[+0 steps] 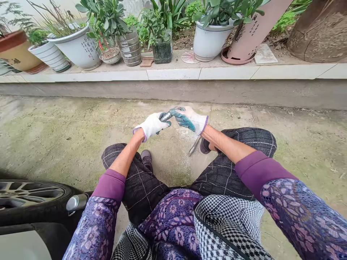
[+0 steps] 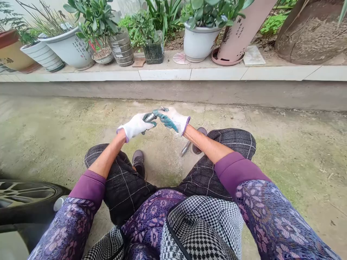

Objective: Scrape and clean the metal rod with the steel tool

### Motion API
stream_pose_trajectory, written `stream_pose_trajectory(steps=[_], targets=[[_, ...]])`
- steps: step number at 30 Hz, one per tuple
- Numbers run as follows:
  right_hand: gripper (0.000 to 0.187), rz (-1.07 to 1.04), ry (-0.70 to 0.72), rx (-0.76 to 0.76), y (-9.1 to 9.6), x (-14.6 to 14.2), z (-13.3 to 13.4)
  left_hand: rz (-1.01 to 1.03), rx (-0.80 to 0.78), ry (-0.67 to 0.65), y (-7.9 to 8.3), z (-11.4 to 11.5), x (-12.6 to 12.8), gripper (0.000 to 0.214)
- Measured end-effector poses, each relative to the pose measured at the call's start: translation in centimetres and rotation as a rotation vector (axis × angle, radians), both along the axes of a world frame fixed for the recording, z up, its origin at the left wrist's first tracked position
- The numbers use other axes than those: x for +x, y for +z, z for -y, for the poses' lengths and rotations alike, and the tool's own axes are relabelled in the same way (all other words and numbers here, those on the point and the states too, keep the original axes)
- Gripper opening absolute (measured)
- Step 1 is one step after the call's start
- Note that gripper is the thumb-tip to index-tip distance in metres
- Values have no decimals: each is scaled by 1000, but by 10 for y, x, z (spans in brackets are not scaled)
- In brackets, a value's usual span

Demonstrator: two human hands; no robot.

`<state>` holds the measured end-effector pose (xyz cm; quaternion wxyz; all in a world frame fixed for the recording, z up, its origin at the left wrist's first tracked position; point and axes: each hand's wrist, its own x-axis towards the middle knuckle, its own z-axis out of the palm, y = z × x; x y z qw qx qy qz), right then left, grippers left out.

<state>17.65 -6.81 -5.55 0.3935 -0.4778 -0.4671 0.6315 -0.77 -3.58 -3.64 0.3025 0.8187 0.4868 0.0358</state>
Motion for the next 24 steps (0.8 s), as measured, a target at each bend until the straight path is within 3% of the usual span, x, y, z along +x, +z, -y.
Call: stream_pose_trajectory(steps=[3, 6, 9, 12, 14, 17, 21, 24], targets=[[29, -174, 8, 34, 7, 14, 3, 151, -357, -70, 11, 6, -11, 50], [29, -181, 93, 97, 16, 23, 12, 170, -672, -170, 16, 14, -17, 54], [30, -119, 95, 107, 20, 20, 19, 178, -801, -198, 13, 18, -16, 55], [21, 68, -55, 111, 15, 9, 16, 271, -661, -49, 4, 13, -11, 48], [18, 336, -112, 194, 10, 2, 14, 273, -507, 83, -2, 6, -8, 44], [18, 791, 5, 418, 8, -3, 17, 51, -190, 170, -8, -5, -6, 39], [21, 1156, 152, 474, 17, 0, 24, -485, 282, 43, -11, -10, -6, 33], [21, 1290, 151, 463, 22, 8, 18, -673, 355, -102, -10, -6, -6, 37]])
